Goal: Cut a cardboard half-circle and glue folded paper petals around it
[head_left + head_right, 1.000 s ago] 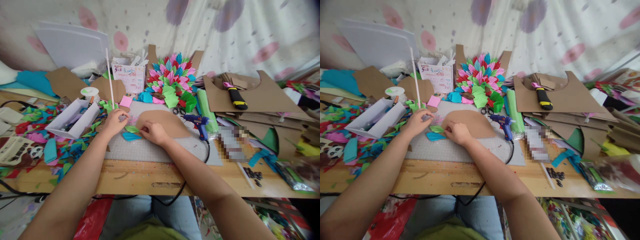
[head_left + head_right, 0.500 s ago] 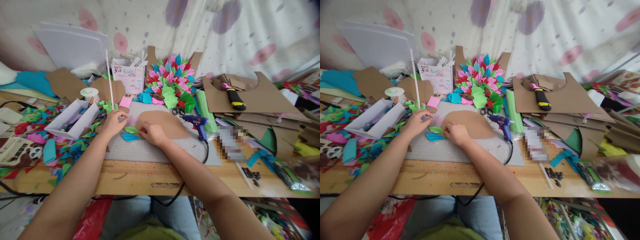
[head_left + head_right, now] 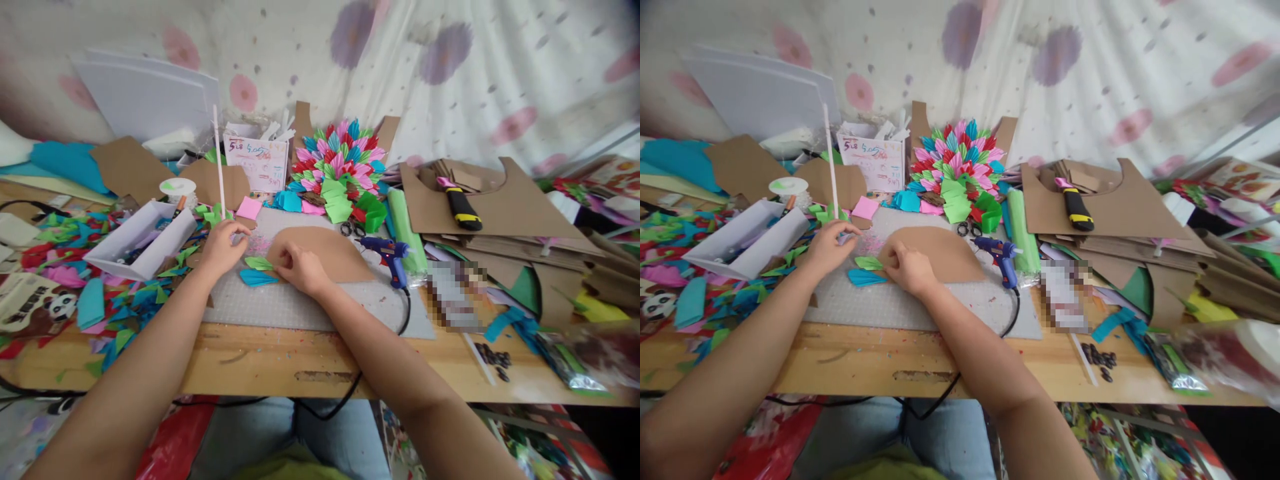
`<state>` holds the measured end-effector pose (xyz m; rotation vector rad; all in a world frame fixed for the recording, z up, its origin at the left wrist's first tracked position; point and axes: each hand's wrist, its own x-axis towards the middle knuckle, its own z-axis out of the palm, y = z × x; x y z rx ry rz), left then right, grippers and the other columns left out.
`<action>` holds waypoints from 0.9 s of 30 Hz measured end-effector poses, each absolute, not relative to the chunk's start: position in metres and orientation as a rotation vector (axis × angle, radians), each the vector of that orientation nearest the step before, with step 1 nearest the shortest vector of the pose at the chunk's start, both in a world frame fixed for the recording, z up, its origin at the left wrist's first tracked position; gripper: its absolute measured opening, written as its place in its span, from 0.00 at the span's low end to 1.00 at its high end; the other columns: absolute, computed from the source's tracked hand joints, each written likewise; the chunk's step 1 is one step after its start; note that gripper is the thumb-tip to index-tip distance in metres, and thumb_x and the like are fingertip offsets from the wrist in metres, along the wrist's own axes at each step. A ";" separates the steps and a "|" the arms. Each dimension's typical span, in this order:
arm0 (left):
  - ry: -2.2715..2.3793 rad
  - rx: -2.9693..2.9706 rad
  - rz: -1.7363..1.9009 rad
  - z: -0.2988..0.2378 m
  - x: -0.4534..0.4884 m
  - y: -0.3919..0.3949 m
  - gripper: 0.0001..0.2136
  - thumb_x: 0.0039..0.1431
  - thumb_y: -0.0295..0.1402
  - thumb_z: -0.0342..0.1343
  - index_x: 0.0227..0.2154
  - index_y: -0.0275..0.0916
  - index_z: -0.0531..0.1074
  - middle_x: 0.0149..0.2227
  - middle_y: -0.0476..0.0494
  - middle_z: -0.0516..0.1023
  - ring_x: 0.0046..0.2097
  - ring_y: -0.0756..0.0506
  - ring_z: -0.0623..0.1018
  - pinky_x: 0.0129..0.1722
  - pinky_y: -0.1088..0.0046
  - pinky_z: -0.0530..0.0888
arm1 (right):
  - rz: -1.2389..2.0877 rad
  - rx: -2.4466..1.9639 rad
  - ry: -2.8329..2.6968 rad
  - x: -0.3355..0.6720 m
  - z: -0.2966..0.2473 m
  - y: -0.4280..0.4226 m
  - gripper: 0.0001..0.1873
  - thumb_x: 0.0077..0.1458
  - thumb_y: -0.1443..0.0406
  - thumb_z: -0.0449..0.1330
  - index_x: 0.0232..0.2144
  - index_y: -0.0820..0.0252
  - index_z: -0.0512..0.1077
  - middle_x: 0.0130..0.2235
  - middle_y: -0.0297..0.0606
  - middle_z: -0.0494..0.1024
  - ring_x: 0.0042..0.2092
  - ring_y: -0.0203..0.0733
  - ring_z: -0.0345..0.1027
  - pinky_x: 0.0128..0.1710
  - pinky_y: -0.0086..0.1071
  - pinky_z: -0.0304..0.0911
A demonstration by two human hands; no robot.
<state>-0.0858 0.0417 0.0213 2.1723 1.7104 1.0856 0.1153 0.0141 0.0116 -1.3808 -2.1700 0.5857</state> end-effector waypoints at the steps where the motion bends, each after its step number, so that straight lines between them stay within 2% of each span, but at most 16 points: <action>1: 1.748 2.149 1.107 0.021 -0.086 0.042 0.07 0.46 0.25 0.51 0.28 0.40 0.71 0.34 0.46 0.74 0.41 0.44 0.72 0.45 0.67 0.69 | 0.639 -1.355 -2.099 0.116 0.010 0.016 0.11 0.45 0.64 0.62 0.33 0.58 0.66 0.29 0.31 0.71 0.30 0.34 0.64 0.29 0.27 0.56; 5: 1.883 2.072 1.211 0.019 -0.089 0.045 0.08 0.45 0.22 0.50 0.28 0.39 0.71 0.33 0.45 0.73 0.41 0.44 0.72 0.45 0.67 0.69 | 0.810 -1.246 -1.772 0.128 0.002 0.031 0.11 0.44 0.62 0.61 0.30 0.58 0.64 0.26 0.29 0.69 0.27 0.33 0.62 0.28 0.27 0.59; 9: 1.960 2.018 1.334 0.016 -0.092 0.045 0.09 0.47 0.22 0.51 0.30 0.40 0.70 0.34 0.45 0.73 0.42 0.43 0.72 0.46 0.65 0.68 | 0.788 -1.320 -1.521 0.152 0.006 0.056 0.07 0.46 0.62 0.56 0.29 0.59 0.66 0.28 0.32 0.71 0.29 0.34 0.64 0.31 0.30 0.62; 11: 1.970 2.014 1.371 0.015 -0.092 0.045 0.09 0.47 0.22 0.52 0.31 0.41 0.70 0.36 0.44 0.73 0.43 0.42 0.72 0.47 0.64 0.68 | 0.744 -1.404 -1.504 0.163 0.014 0.071 0.08 0.47 0.64 0.55 0.32 0.60 0.69 0.31 0.35 0.73 0.30 0.35 0.66 0.32 0.32 0.64; 15: 2.011 1.990 1.405 0.015 -0.091 0.044 0.10 0.47 0.22 0.52 0.31 0.42 0.69 0.37 0.45 0.73 0.46 0.42 0.71 0.50 0.62 0.66 | 0.536 -1.642 -1.738 0.171 0.031 0.099 0.14 0.47 0.69 0.55 0.39 0.63 0.72 0.40 0.41 0.75 0.37 0.40 0.69 0.42 0.37 0.65; 18: 2.033 1.969 1.423 0.016 -0.091 0.044 0.10 0.47 0.22 0.52 0.31 0.42 0.69 0.37 0.44 0.72 0.47 0.41 0.70 0.50 0.61 0.66 | 0.349 -1.739 -2.006 0.164 0.036 0.112 0.19 0.49 0.70 0.54 0.45 0.64 0.71 0.50 0.44 0.70 0.46 0.44 0.68 0.48 0.37 0.62; 21: 2.019 1.993 1.412 0.016 -0.090 0.044 0.09 0.47 0.22 0.52 0.31 0.41 0.70 0.37 0.44 0.72 0.46 0.41 0.71 0.49 0.61 0.67 | 0.282 -1.808 -2.214 0.156 0.032 0.120 0.23 0.51 0.68 0.53 0.51 0.59 0.67 0.57 0.43 0.64 0.51 0.46 0.65 0.49 0.37 0.62; 24: 1.992 2.029 1.401 0.016 -0.090 0.044 0.10 0.47 0.22 0.52 0.31 0.41 0.70 0.37 0.43 0.73 0.46 0.41 0.71 0.49 0.62 0.67 | 0.246 -1.894 -2.308 0.152 0.027 0.125 0.26 0.52 0.67 0.52 0.55 0.55 0.63 0.59 0.41 0.61 0.53 0.47 0.63 0.48 0.38 0.62; 27: 1.978 2.045 1.405 0.016 -0.090 0.044 0.10 0.46 0.21 0.52 0.31 0.40 0.70 0.36 0.43 0.73 0.45 0.41 0.71 0.48 0.62 0.67 | 0.225 -1.945 -2.359 0.152 0.026 0.128 0.25 0.53 0.66 0.50 0.54 0.54 0.64 0.57 0.41 0.64 0.52 0.47 0.64 0.47 0.39 0.63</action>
